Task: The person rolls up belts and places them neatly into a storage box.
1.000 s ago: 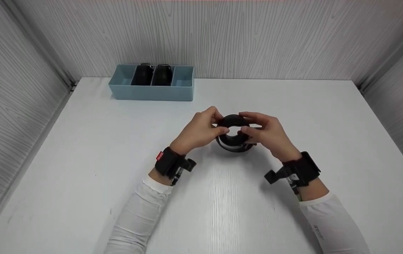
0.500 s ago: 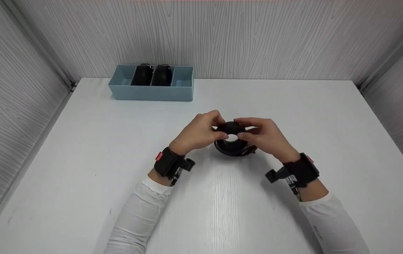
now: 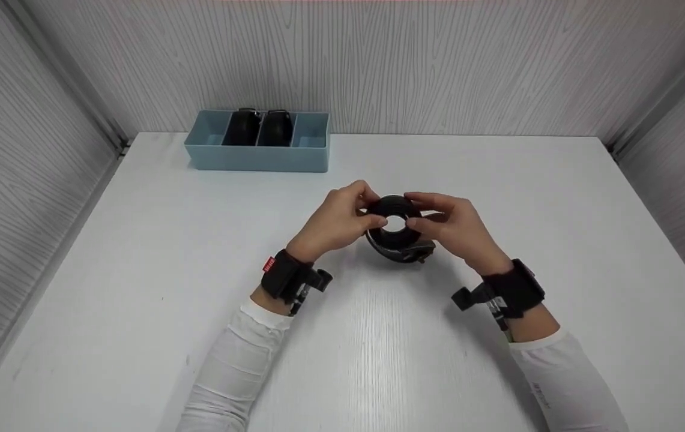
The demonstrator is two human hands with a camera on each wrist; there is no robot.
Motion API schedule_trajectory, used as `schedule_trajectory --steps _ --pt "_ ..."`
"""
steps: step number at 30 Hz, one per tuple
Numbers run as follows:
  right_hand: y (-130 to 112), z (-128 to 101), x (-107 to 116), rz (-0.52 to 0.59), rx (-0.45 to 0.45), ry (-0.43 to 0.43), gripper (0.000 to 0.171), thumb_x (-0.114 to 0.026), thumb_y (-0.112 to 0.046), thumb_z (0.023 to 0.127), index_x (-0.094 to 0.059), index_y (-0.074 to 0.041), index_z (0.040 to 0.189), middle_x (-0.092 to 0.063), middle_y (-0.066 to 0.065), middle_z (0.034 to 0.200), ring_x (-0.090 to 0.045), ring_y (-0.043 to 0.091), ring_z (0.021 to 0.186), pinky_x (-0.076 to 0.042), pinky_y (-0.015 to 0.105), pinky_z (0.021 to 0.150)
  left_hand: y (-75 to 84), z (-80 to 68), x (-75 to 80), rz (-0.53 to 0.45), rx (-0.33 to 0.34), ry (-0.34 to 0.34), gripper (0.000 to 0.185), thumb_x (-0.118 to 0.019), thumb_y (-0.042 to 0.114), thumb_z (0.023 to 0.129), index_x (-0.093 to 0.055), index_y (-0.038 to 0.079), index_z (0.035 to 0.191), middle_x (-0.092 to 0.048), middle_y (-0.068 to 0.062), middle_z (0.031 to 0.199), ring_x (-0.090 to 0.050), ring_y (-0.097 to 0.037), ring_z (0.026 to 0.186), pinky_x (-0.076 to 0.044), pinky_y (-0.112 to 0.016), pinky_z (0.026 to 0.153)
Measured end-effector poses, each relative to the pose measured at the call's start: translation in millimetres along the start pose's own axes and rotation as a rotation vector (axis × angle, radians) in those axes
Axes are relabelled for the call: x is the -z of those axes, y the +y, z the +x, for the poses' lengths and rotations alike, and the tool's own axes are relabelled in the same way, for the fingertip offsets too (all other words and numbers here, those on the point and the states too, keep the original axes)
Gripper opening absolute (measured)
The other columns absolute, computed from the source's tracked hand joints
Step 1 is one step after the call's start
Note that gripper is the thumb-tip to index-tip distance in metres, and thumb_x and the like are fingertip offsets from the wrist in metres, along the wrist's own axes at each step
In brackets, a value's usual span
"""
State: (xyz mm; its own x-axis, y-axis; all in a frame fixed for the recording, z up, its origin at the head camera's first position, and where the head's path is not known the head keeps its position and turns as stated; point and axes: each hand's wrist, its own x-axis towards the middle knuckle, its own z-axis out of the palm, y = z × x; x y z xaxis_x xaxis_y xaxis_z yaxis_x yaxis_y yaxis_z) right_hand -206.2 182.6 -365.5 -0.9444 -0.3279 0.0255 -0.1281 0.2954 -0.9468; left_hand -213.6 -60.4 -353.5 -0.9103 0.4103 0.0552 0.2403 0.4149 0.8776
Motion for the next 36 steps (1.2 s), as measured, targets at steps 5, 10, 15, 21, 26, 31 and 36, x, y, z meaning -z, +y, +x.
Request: schedule_trajectory --steps 5,10,15,21,26,31,36 --pt "0.4 0.1 0.6 -0.130 0.025 -0.071 0.050 -0.076 -0.009 0.094 -0.064 -0.013 0.143 -0.067 0.013 0.131 -0.074 0.027 0.104 -0.058 0.028 0.079 -0.1 -1.4 0.2 0.083 -0.030 -0.044 0.024 -0.077 0.012 0.096 -0.064 0.006 0.115 -0.076 -0.007 0.116 -0.068 -0.015 0.099 -0.049 -0.031 0.082" --pt "0.9 0.0 -0.5 -0.092 0.018 -0.077 0.051 -0.075 -0.007 0.094 -0.063 -0.011 0.144 -0.066 0.013 0.133 -0.074 0.028 0.105 -0.060 0.029 0.077 -0.9 -1.0 -0.1 0.077 -0.031 -0.043 0.024 -0.078 0.013 0.095 -0.064 0.007 0.114 -0.076 -0.005 0.116 -0.070 -0.014 0.101 -0.050 -0.033 0.086" --pt "1.9 -0.2 0.6 0.065 -0.025 -0.033 0.053 -0.075 -0.007 0.096 -0.060 -0.010 0.147 -0.065 0.017 0.130 -0.074 0.027 0.105 -0.061 0.035 0.082 -2.0 0.8 -0.8 -0.055 -0.023 0.008 0.030 -0.077 0.014 0.096 -0.062 0.006 0.120 -0.072 -0.010 0.122 -0.073 -0.016 0.102 -0.056 -0.033 0.086" --pt "4.0 1.3 1.9 0.186 -0.045 0.004 0.054 -0.077 -0.011 0.095 -0.060 -0.010 0.146 -0.065 0.019 0.130 -0.074 0.026 0.102 -0.061 0.040 0.084 -2.1 1.3 0.5 -0.145 -0.003 0.038 0.030 -0.076 0.014 0.097 -0.061 0.004 0.121 -0.072 -0.012 0.122 -0.074 -0.016 0.094 -0.059 -0.030 0.076" --pt "3.4 0.5 1.1 0.123 -0.028 -0.028 0.052 -0.076 -0.011 0.096 -0.060 -0.008 0.146 -0.065 0.018 0.130 -0.074 0.027 0.103 -0.061 0.039 0.083 -1.1 1.1 1.4 -0.088 -0.003 0.011 0.025 -0.075 0.012 0.098 -0.063 0.003 0.118 -0.075 -0.012 0.117 -0.073 -0.016 0.091 -0.058 -0.028 0.072" --pt "1.6 -0.7 0.1 0.044 -0.008 -0.066 0.049 -0.075 -0.012 0.097 -0.062 -0.008 0.144 -0.066 0.018 0.130 -0.074 0.026 0.103 -0.062 0.038 0.081 -0.3 -0.3 2.5 -0.032 -0.003 -0.044 0.024 -0.073 0.013 0.099 -0.065 0.003 0.119 -0.075 -0.012 0.118 -0.072 -0.015 0.092 -0.056 -0.027 0.070" --pt "2.5 -0.3 -0.2 0.085 -0.031 -0.039 0.049 -0.077 -0.015 0.096 -0.064 -0.011 0.143 -0.069 0.016 0.128 -0.074 0.028 0.102 -0.062 0.036 0.078 -1.8 0.3 2.2 -0.055 0.016 -0.034 0.027 -0.075 0.015 0.098 -0.064 0.004 0.120 -0.074 -0.011 0.120 -0.073 -0.015 0.093 -0.058 -0.028 0.071"
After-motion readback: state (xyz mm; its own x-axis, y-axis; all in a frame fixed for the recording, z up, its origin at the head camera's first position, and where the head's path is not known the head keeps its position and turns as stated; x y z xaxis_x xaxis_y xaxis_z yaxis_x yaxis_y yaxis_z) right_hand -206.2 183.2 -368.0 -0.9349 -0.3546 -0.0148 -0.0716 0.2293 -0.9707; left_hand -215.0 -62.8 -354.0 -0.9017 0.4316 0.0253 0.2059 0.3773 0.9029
